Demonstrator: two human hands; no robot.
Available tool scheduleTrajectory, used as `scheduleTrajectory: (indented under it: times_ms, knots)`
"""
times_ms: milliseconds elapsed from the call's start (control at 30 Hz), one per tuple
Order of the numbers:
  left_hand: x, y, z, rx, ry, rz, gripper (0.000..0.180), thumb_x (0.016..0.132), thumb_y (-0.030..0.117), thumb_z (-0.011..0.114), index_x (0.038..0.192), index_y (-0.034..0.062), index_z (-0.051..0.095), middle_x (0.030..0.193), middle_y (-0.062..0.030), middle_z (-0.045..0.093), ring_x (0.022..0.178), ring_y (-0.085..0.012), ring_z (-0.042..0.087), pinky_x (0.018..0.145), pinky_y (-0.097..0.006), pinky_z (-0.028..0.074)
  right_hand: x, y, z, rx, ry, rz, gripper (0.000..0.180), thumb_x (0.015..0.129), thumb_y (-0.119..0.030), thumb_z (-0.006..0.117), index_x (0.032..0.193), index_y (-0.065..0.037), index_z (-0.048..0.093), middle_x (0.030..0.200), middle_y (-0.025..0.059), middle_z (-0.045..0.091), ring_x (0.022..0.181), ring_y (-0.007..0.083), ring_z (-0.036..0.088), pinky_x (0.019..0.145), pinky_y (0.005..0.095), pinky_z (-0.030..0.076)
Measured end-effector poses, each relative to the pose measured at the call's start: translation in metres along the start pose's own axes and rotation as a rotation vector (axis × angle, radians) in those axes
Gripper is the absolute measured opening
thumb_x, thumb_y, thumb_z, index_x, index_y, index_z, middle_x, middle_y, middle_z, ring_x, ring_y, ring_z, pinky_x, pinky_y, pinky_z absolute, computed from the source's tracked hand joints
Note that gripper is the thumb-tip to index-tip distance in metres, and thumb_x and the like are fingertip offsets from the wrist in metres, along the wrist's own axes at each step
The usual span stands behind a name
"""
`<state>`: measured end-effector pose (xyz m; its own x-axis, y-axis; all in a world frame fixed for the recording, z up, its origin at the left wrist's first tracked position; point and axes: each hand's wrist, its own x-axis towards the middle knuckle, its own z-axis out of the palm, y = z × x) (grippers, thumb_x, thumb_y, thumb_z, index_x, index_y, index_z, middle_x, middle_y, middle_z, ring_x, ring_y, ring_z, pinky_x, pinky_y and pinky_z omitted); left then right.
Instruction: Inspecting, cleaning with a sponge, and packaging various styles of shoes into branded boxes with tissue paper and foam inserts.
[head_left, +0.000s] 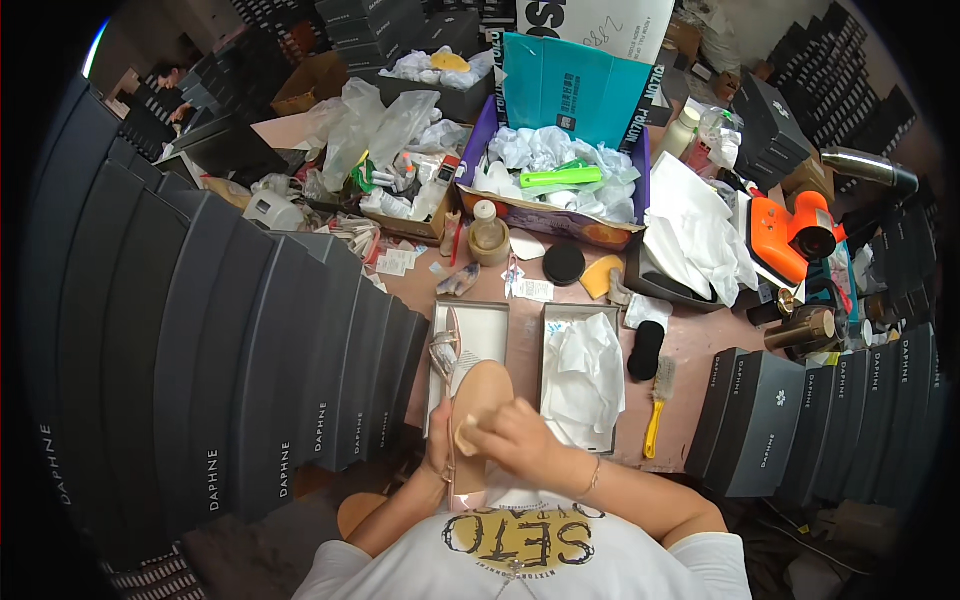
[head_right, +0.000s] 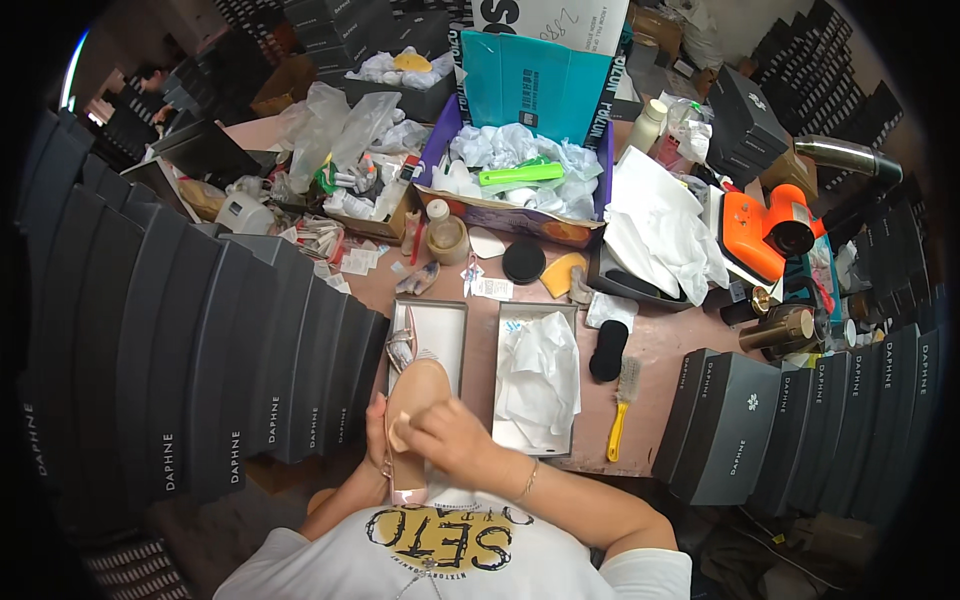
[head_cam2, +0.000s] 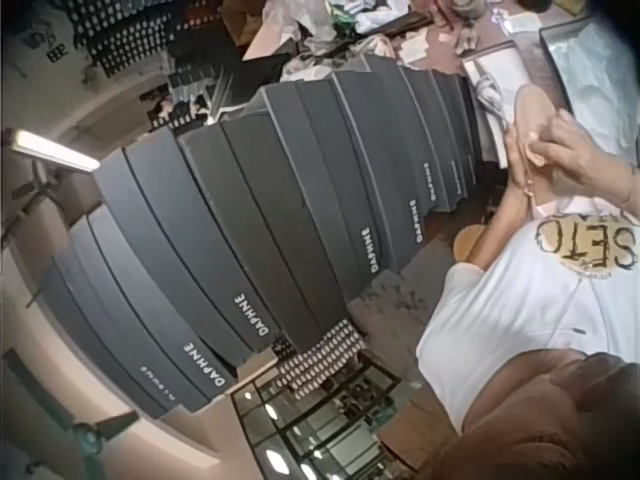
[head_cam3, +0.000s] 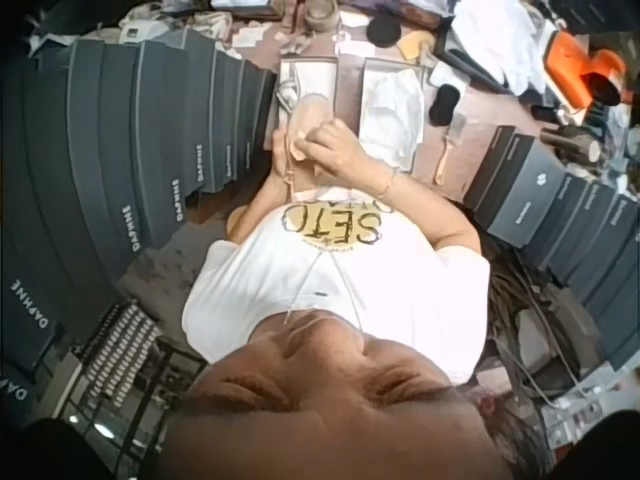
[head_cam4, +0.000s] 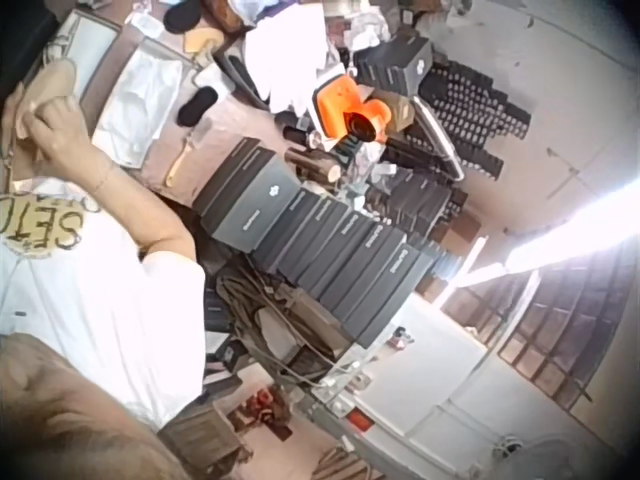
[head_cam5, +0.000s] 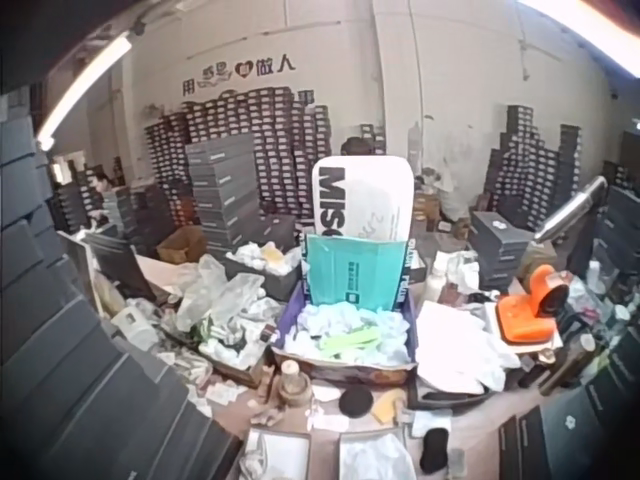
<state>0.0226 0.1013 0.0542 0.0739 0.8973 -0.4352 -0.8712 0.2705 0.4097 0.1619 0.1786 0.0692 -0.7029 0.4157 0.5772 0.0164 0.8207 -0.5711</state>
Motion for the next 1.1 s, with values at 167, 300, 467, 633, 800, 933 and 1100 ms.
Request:
scheduleTrajectory:
  times_ms: [167, 300, 467, 633, 800, 933, 1100]
  knots:
    - [-0.001, -0.006, 0.013, -0.083, 0.101, 0.061, 0.074, 0.093, 0.058, 0.033, 0.142, 0.0032, 0.032, 0.132, -0.0153, 0.049, 0.120, -0.0254, 0.050, 0.104, -0.039, 0.039, 0.023, 0.012, -0.002, -0.004, 0.037, 0.041, 0.037, 0.072, -0.010, 0.062, 0.109, -0.006, 0.060, 0.086, 0.0065, 0.052, 0.081, 0.0255, 0.053, 0.073, 0.0354, 0.039]
    - [0.009, -0.001, 0.009, -0.077, 0.071, 0.012, 0.081, 0.092, 0.066, 0.025, 0.140, 0.0019, 0.036, 0.132, -0.0151, 0.049, 0.122, -0.0257, 0.049, 0.104, -0.040, 0.038, 0.034, 0.021, -0.007, -0.072, 0.040, 0.059, 0.034, 0.071, -0.011, 0.062, 0.105, -0.005, 0.058, 0.088, 0.0078, 0.055, 0.085, 0.0246, 0.056, 0.072, 0.0348, 0.041]
    - [0.008, 0.001, 0.003, -0.008, -0.036, 0.069, 0.088, 0.090, 0.072, 0.022, 0.142, 0.0011, 0.033, 0.130, -0.0155, 0.051, 0.121, -0.0255, 0.050, 0.105, -0.039, 0.038, 0.016, -0.001, 0.002, -0.018, 0.022, -0.060, 0.042, 0.068, -0.009, 0.067, 0.109, -0.006, 0.060, 0.087, 0.0072, 0.055, 0.076, 0.0251, 0.053, 0.067, 0.0382, 0.040]
    - [0.008, -0.010, -0.014, 0.073, -0.066, 0.021, 0.081, 0.090, 0.065, 0.035, 0.141, 0.0018, 0.033, 0.128, -0.0156, 0.051, 0.115, -0.0252, 0.054, 0.097, -0.037, 0.045, 0.014, 0.039, -0.006, -0.136, 0.085, 0.214, 0.035, 0.071, -0.008, 0.064, 0.106, -0.005, 0.062, 0.083, 0.0065, 0.055, 0.076, 0.0239, 0.053, 0.067, 0.0356, 0.040]
    - [0.015, -0.001, -0.002, -0.026, -0.030, -0.001, 0.071, 0.085, 0.047, 0.051, 0.137, 0.0010, 0.037, 0.124, -0.0153, 0.054, 0.111, -0.0252, 0.056, 0.095, -0.037, 0.047, -0.024, 0.008, -0.010, -0.074, -0.004, 0.148, 0.039, 0.070, -0.005, 0.063, 0.110, -0.004, 0.060, 0.085, 0.0069, 0.056, 0.078, 0.0241, 0.054, 0.068, 0.0357, 0.041]
    - [0.013, -0.006, -0.009, -0.037, -0.094, -0.009, 0.072, 0.084, 0.049, 0.050, 0.136, -0.0001, 0.039, 0.123, -0.0157, 0.054, 0.109, -0.0253, 0.056, 0.093, -0.037, 0.048, -0.020, 0.011, -0.019, -0.116, 0.119, 0.177, 0.037, 0.070, -0.004, 0.063, 0.108, -0.004, 0.061, 0.085, 0.0072, 0.056, 0.075, 0.0241, 0.054, 0.065, 0.0347, 0.040]
    - [0.016, -0.006, -0.007, 0.034, -0.149, -0.026, 0.075, 0.084, 0.052, 0.049, 0.135, -0.0013, 0.039, 0.122, -0.0159, 0.054, 0.108, -0.0272, 0.057, 0.091, -0.036, 0.049, -0.022, 0.023, -0.025, -0.099, 0.083, 0.234, 0.032, 0.074, -0.007, 0.061, 0.105, -0.004, 0.062, 0.084, 0.0059, 0.055, 0.076, 0.0202, 0.054, 0.065, 0.0322, 0.041]
